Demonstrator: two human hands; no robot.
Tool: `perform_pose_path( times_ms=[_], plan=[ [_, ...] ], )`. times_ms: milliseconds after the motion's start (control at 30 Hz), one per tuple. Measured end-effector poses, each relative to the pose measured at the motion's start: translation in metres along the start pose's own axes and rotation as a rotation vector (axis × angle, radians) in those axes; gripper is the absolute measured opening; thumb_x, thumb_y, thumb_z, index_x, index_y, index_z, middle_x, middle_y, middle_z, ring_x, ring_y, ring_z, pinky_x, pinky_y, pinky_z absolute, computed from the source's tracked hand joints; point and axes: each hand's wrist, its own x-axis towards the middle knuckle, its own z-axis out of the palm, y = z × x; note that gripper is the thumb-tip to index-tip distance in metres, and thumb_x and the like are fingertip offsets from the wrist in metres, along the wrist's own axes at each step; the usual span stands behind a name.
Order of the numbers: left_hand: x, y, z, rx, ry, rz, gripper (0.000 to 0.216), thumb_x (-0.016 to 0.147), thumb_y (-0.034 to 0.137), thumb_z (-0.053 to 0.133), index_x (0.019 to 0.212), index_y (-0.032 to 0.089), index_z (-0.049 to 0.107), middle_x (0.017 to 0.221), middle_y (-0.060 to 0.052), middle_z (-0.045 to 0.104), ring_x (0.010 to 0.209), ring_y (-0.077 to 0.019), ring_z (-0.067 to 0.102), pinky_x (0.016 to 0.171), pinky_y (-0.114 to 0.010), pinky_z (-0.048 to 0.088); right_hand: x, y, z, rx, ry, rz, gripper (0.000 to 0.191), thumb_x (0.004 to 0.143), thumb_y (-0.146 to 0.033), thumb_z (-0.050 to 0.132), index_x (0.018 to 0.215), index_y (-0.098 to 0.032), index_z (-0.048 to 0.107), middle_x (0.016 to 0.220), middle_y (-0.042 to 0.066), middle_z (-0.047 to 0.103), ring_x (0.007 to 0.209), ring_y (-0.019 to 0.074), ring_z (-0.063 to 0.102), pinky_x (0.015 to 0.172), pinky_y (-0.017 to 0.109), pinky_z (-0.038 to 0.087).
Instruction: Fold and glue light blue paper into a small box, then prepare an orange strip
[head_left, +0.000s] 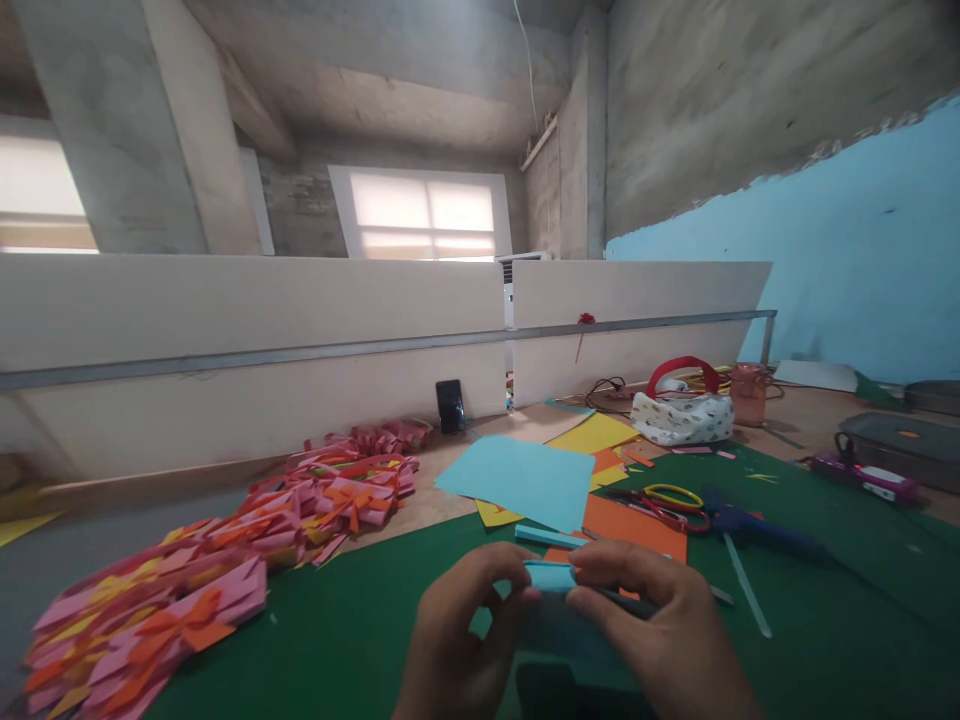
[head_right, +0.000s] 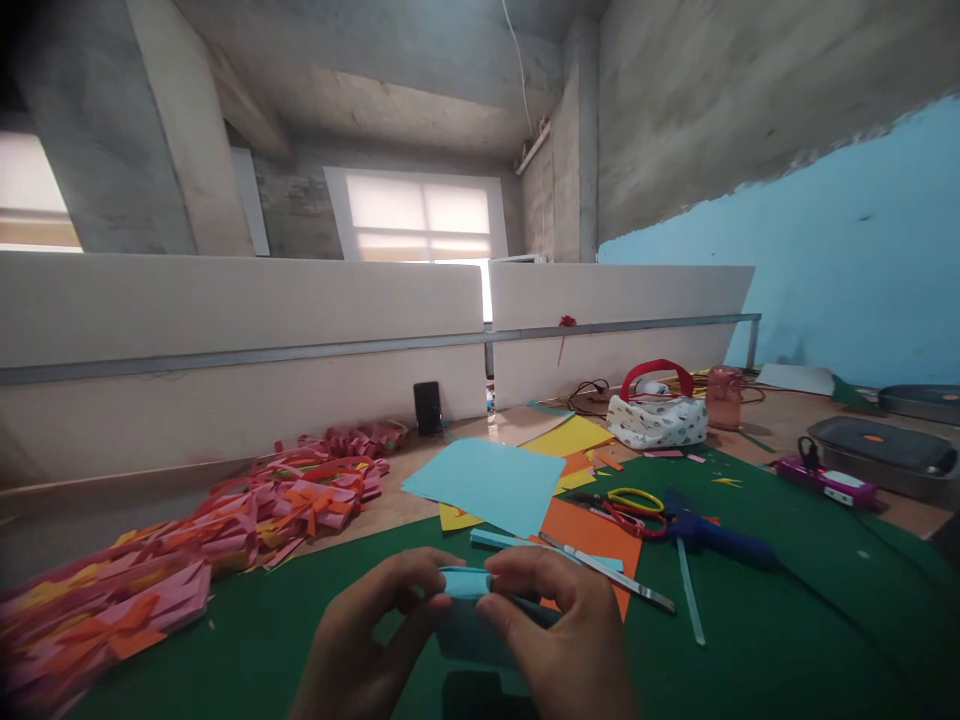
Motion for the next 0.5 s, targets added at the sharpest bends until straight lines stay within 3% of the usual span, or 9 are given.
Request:
perform_pose_path(
  times_ms=[133,333,500],
  plan=[
    [-0.0011,0.0002,0.0002,-0.014,-0.023,-0.048,0.006,0.079,0.016,0.058,0.075,0.021,0.059,0.082,0.001,0.068,0.068,-0.0105,0.062,0.060,-0.017,0.047,-0.0008,-0.0006,-0.0008,-0.013,-0.005,-0.006,0.017,0.059,-0.024,0.071,0.075,-0.021,0.072,0.083,0.004,0.073,0.076,0.0208,0.068,0.064,0.023,0.055],
    [-0.0006,0.0019,0.0004,-0.046,-0.004,-0.001,0.015,0.079,0.015,0.056,0.090,0.024,0.058,0.081,0.002,0.067,0.066,-0.0109,0.062,0.057,-0.018,0.049,-0.0006,-0.0027,-0.0015,0.004,-0.049,-0.020,0.012,0.061,-0.025,0.068,0.071,-0.022,0.073,0.075,0.003,0.073,0.074,0.0200,0.068,0.066,0.023,0.055],
    [-0.0028,-0.0016,0.0035,0.029,0.036,0.060,0.033,0.077,0.011,0.057,0.103,0.030,0.051,0.088,0.004,0.069,0.072,-0.0105,0.066,0.056,-0.016,0.050,0.0017,-0.0019,-0.0027,0.016,-0.106,0.077,0.045,0.056,-0.018,0.068,0.101,-0.027,0.071,0.079,0.000,0.072,0.086,0.0206,0.066,0.076,0.027,0.054]
  ],
)
